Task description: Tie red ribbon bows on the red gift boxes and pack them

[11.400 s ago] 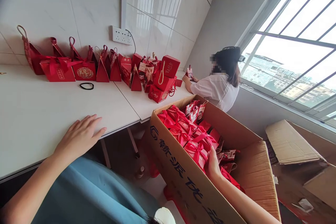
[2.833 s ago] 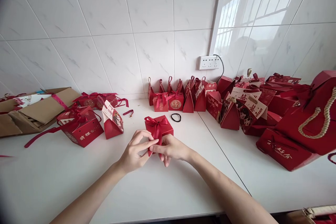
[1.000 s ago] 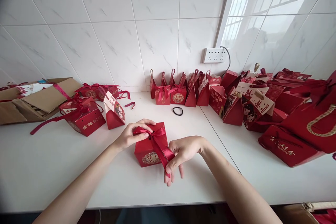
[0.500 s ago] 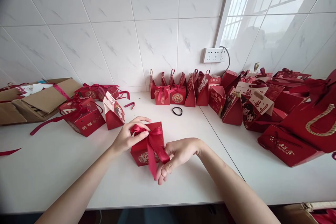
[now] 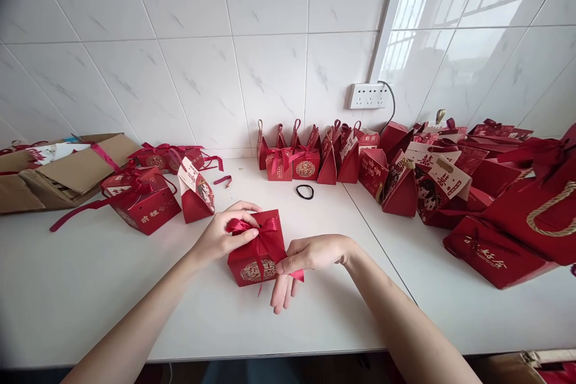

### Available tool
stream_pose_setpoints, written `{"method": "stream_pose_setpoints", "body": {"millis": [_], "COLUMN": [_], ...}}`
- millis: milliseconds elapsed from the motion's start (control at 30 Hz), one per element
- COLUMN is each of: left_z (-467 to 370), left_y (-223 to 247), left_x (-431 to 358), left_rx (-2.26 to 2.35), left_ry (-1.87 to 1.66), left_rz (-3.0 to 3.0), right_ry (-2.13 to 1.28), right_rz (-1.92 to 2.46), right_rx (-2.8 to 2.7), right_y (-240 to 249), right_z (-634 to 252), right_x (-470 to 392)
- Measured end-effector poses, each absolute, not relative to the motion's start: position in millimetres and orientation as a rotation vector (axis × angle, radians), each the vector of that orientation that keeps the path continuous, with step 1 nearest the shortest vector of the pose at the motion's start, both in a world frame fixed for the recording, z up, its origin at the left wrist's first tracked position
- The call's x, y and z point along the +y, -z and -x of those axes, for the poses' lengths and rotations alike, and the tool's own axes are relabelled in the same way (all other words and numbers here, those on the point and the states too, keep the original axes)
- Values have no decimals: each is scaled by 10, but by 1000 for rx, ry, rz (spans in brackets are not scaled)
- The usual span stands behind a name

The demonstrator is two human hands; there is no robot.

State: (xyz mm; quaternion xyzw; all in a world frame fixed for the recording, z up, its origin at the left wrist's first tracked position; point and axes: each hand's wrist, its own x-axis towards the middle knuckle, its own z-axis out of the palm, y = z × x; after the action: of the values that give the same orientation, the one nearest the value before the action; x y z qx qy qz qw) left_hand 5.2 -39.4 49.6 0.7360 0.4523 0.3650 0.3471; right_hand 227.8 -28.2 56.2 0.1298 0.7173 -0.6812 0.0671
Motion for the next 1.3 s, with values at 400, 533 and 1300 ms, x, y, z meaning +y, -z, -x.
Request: {"method": "stream_pose_setpoints", "body": {"millis": [400, 533, 1300], "left_z": [-52, -49, 151], "left_y": [-477, -375, 23], "left_x": [-396, -337, 93], "left_rx": [1168, 1040, 1372], "left_ry": [-947, -1057, -1233], "left_rz": [-1875, -1784, -1567], "right_ry": [1861, 1816, 488], "right_rz": [-288, -769, -2159], "right_rx": [2127, 2445, 3734], "right_y": [-608, -540, -356], "right_z": [-2393, -2560, -2443], "right_x": [-211, -105, -51]}}
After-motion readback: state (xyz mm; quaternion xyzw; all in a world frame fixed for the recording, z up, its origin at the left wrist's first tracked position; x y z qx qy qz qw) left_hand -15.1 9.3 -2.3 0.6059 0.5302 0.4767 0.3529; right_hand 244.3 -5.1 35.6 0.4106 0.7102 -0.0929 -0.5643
